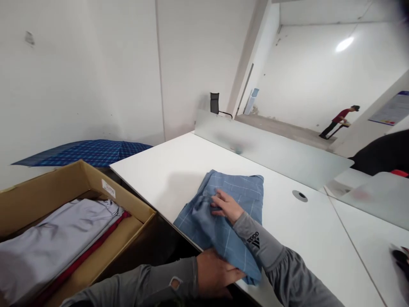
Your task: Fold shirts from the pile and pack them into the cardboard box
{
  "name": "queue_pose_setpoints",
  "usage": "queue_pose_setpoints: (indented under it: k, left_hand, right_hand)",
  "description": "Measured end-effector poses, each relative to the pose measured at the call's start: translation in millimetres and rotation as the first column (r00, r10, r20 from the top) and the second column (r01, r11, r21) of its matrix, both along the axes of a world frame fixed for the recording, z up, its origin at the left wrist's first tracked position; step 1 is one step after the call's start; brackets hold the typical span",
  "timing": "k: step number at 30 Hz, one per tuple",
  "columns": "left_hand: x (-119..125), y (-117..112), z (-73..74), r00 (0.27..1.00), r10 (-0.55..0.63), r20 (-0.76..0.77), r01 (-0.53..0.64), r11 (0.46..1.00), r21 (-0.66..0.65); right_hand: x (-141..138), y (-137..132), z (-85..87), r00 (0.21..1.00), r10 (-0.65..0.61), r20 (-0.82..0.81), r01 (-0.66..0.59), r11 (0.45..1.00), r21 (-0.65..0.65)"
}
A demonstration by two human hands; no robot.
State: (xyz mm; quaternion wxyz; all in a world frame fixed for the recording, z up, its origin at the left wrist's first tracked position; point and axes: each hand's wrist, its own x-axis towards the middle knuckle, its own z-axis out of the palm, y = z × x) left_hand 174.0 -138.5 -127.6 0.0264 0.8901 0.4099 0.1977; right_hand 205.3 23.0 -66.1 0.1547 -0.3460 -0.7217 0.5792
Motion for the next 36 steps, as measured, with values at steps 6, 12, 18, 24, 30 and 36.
queue_pose_setpoints:
  k: [6,12,18,24,30,36]
  left_hand:
    - [-12,-5,-2.0,0.988,0.049,0.145,-0.025,0.986,-0.163]
    - [-14,-10,1.0,0.893,0.152,0.423,-0.018,0.952,-0.304]
    - [-21,-22,16.2,0.292,0.66,0.692,-0.067,0.736,-0.674]
    - [-33,-3,11.6,-0.366,0.782,0.505,0.011,0.546,-0.838]
    - [-98,7,11.3,0.071,0.939,0.338,-0.845,0.236,-0.479]
    - [-100,-7,7.1,0.153,0.98,0.129,-0.965,0.176,-0.195]
  right_hand:
    - [34,-5,-11.7,0.961,0.141,0.238,-0.271,0.661,0.7]
    - [41,-15,-36.2,0.807,0.136,0.575,-0.577,0.393,0.716]
    - [59,36,-10.5,0.902,-0.035,0.431,-0.411,0.243,0.879]
    - [79,93,-25.8,0.86,-0.138,0.491,-0.442,0.28,0.852]
    - [123,48,-35.2,0.894,-0.059,0.444,-0.394,0.365,0.843]
    - [176,30,-25.5,0.97,-0.051,0.238,-0.189,0.462,0.866]
